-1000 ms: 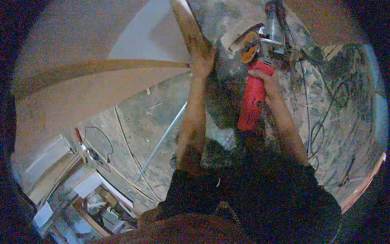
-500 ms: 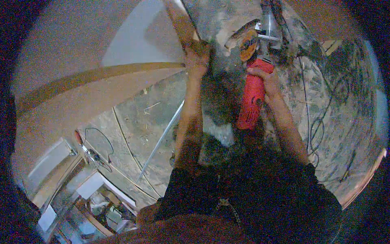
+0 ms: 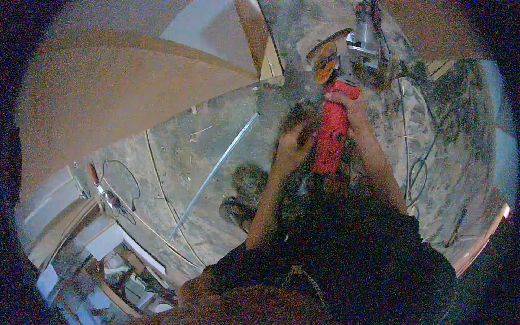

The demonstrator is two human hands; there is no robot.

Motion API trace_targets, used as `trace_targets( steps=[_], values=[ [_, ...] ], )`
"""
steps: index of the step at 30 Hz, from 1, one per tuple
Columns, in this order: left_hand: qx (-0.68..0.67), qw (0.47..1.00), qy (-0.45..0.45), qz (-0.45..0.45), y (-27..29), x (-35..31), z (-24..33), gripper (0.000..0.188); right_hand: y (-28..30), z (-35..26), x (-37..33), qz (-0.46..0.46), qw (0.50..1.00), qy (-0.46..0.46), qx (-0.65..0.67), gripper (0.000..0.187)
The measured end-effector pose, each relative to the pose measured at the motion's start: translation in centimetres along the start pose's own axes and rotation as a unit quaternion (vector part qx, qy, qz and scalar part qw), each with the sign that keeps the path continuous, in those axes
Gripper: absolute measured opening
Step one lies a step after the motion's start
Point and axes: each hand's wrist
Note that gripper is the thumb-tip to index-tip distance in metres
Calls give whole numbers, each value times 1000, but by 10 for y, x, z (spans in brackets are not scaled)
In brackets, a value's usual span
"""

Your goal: The person uses an angle grinder to cut a metal trim and then fits the metal piece against the corner of a wooden panel structure.

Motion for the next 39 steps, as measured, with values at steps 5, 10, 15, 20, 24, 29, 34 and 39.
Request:
trace_targets(
  steps=[5,10,15,20,24,29,34,39],
  values=[
    [-17,997,-63,-45,2,-13,-2,44,3,0,-4,-11,1000,-15,-6,28],
    [-36,980,-87,-176,20,-26,-1,66,6,0,-5,6,1000,13,-12,25],
    [-2,975,-98,-200,29,-36,3,78,0,-2,-5,-25,999,25,-9,26],
    [78,981,-30,-174,27,-36,21,91,4,5,-1,-4,999,41,-22,26],
    [103,976,-1,-191,33,-36,23,90,1,3,-1,-22,999,36,-29,25],
    [165,976,-30,-139,25,-43,11,88,-2,8,0,-27,999,18,-2,25],
    [182,978,-96,-33,12,-50,-6,86,-7,-5,-6,-39,999,-16,12,25],
    [180,971,-156,28,1,-44,-13,84,1,0,-6,-24,999,24,-25,20]
  ],
)
Point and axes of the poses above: each hand's wrist, its own x-axis towards the middle knuckle, its own y-axis out of the back of the hand, z = x × y, and after that the axes turned 14 degrees about -z, right-handed
